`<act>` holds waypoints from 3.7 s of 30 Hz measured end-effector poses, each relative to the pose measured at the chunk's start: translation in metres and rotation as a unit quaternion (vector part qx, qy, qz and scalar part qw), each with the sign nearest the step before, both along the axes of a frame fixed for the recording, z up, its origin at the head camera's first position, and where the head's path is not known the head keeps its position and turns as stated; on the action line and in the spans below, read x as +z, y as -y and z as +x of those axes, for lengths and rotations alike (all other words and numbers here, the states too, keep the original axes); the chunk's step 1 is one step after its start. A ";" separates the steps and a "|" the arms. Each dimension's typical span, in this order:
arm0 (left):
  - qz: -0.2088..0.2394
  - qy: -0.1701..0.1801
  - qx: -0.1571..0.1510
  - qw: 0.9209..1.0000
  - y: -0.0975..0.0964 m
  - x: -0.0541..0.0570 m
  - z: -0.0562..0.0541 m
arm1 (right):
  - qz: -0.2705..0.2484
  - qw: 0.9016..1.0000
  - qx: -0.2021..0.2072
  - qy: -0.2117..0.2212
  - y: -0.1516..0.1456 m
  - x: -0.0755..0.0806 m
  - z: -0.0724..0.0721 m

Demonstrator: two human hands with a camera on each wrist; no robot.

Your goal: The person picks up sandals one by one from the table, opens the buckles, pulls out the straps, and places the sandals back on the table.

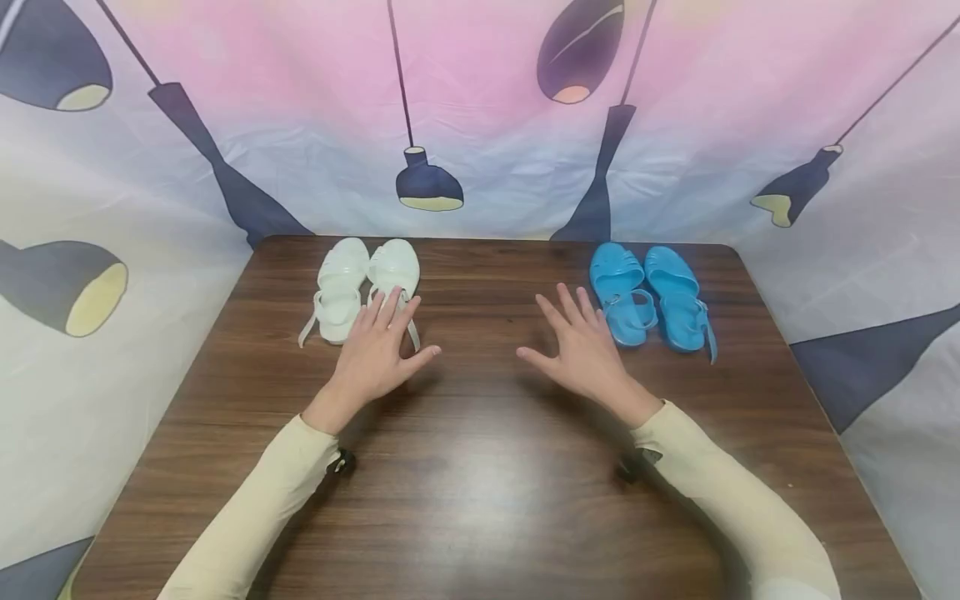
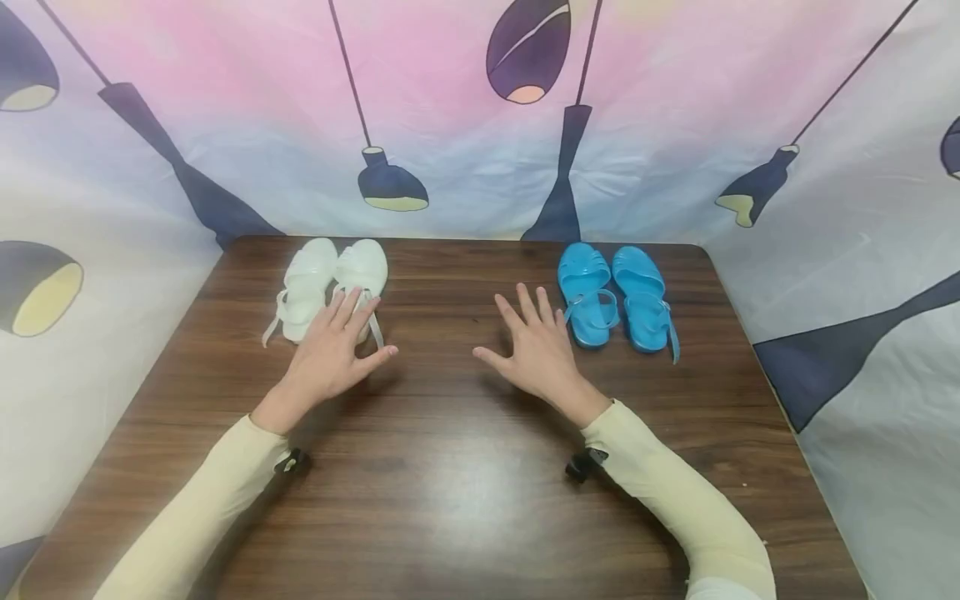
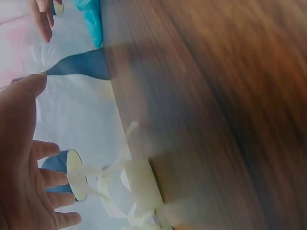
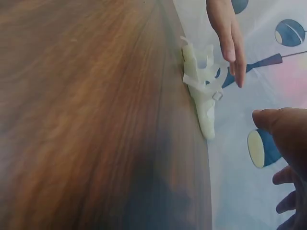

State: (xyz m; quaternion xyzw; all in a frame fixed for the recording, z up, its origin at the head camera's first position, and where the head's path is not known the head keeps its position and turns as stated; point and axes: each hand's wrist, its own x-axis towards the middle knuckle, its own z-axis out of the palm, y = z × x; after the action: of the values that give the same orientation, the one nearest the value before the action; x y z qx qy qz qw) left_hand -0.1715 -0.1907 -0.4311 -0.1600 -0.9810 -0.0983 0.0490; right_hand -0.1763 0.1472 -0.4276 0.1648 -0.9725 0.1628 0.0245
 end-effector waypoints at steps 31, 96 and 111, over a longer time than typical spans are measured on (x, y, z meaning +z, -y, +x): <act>0.114 -0.014 0.024 0.993 0.073 0.002 -0.064 | -0.120 0.986 0.110 0.047 0.149 -0.002 -0.066; 0.173 -0.014 0.041 0.984 0.060 0.012 -0.066 | -0.445 0.857 0.008 0.260 0.195 -0.023 -0.092; 0.316 -0.033 0.036 0.948 0.026 0.027 -0.049 | -0.428 0.882 0.040 0.195 0.156 0.005 -0.080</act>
State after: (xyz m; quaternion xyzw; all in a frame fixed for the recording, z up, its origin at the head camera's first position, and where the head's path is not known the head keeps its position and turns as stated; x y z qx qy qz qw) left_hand -0.2207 -0.2164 -0.4038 -0.1045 -0.9026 -0.3960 0.1326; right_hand -0.2567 -0.0088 -0.4230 0.1417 -0.7858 0.5929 -0.1042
